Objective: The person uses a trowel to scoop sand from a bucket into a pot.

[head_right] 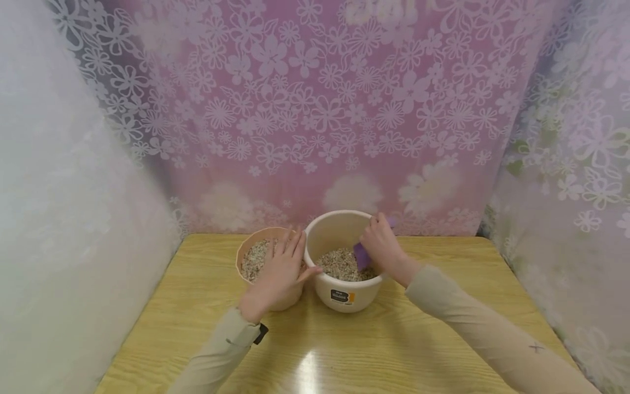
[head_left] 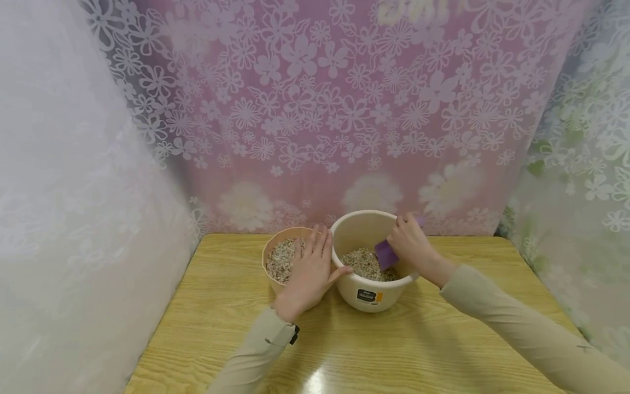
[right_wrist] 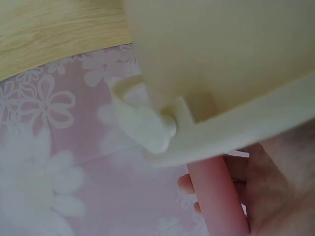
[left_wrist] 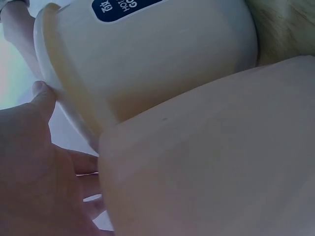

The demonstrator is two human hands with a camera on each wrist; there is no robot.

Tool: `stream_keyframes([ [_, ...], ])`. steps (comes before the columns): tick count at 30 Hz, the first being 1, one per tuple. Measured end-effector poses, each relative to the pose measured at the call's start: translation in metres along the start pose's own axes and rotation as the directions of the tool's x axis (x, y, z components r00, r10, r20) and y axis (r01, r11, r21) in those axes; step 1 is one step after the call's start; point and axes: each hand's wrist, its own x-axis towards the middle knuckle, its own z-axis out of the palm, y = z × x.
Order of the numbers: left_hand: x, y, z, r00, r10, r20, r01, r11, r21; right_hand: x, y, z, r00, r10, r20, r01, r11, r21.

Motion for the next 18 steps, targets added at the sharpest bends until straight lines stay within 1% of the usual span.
stream_keyframes([
  [4,0.0,-0.001,0.006,1.0,0.004,-0.005,-0.004,1.0,0.003,0.001,-0.006,0.004,0.999,0.002,0.033,-0.003,1.0,0.012],
  [8,0.0,-0.002,0.008,0.999,0.013,-0.032,-0.013,1.0,0.0,0.003,-0.01,0.009,1.0,0.011,0.008,-0.011,0.997,0.08],
  [10,0.001,-0.003,0.009,0.999,0.016,-0.034,-0.016,1.0,0.0,0.004,-0.012,0.011,1.0,0.01,-0.002,-0.01,0.992,0.122],
  [12,0.001,-0.003,0.009,0.999,0.023,-0.036,-0.023,1.0,-0.002,0.005,-0.014,0.013,1.0,0.012,0.003,-0.013,0.987,0.16],
  [15,0.003,-0.004,0.008,0.999,0.027,-0.032,-0.028,1.0,-0.01,0.007,-0.014,0.016,0.999,0.024,0.027,-0.029,0.983,0.179],
  [18,0.003,-0.004,0.006,0.999,0.026,-0.035,-0.026,1.0,-0.006,0.01,-0.015,0.02,0.999,0.039,0.025,-0.043,0.979,0.201],
])
